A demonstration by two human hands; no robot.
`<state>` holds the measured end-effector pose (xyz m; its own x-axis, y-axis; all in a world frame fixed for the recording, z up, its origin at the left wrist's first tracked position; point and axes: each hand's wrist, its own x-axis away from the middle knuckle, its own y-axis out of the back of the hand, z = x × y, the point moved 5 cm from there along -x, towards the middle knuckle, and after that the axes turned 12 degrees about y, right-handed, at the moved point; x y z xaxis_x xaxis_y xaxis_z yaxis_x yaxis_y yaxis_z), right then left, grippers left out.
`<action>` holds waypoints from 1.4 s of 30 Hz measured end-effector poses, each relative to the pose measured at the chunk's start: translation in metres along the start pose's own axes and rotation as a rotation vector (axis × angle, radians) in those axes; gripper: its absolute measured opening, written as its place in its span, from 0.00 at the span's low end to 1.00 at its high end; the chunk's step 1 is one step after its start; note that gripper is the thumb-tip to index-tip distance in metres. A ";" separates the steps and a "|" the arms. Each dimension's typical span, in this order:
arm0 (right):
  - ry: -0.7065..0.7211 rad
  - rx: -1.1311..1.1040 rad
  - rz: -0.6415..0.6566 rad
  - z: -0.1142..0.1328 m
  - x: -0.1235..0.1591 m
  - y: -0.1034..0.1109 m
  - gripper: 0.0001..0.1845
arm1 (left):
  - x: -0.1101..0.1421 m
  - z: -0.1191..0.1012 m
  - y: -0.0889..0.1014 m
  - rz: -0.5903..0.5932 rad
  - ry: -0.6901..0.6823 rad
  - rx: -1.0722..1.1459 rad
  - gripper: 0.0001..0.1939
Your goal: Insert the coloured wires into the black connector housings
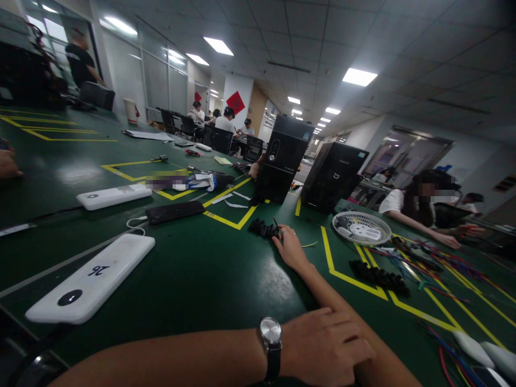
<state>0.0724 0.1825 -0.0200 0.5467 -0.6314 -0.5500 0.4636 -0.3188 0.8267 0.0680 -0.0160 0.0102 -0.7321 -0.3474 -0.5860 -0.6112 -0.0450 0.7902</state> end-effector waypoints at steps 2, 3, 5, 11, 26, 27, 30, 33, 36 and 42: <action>-0.004 -0.004 0.006 0.000 0.000 -0.001 0.04 | 0.000 0.000 0.000 -0.010 0.000 0.002 0.12; -0.006 -0.005 0.009 0.000 0.000 -0.001 0.04 | 0.000 0.000 0.000 -0.014 -0.001 0.003 0.12; -0.014 -0.008 0.015 0.000 0.000 -0.001 0.05 | 0.001 0.000 -0.001 -0.015 -0.002 0.000 0.12; -0.036 -0.007 0.023 -0.002 0.000 -0.002 0.06 | 0.001 -0.001 -0.002 -0.031 0.003 -0.014 0.12; -0.050 0.007 0.026 -0.004 0.001 -0.004 0.06 | -0.001 0.000 -0.003 -0.012 0.007 -0.018 0.12; -0.050 0.009 0.028 -0.004 0.001 -0.004 0.06 | 0.000 0.000 -0.003 -0.016 0.010 -0.017 0.12; -0.042 0.008 0.035 -0.004 0.001 -0.004 0.05 | 0.000 0.000 -0.002 -0.010 0.006 -0.014 0.13; -0.036 0.007 0.030 -0.003 0.001 -0.004 0.05 | 0.000 0.000 -0.001 -0.010 -0.006 -0.009 0.13; -0.036 0.012 0.032 -0.003 0.000 -0.003 0.06 | 0.000 -0.001 -0.001 -0.017 -0.013 -0.006 0.13; -0.033 0.029 0.044 0.000 -0.001 -0.004 0.05 | 0.000 -0.001 -0.002 -0.012 -0.008 -0.009 0.13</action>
<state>0.0704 0.1843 -0.0226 0.5428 -0.6677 -0.5095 0.4192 -0.3103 0.8532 0.0698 -0.0168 0.0089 -0.7273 -0.3388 -0.5969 -0.6172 -0.0575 0.7847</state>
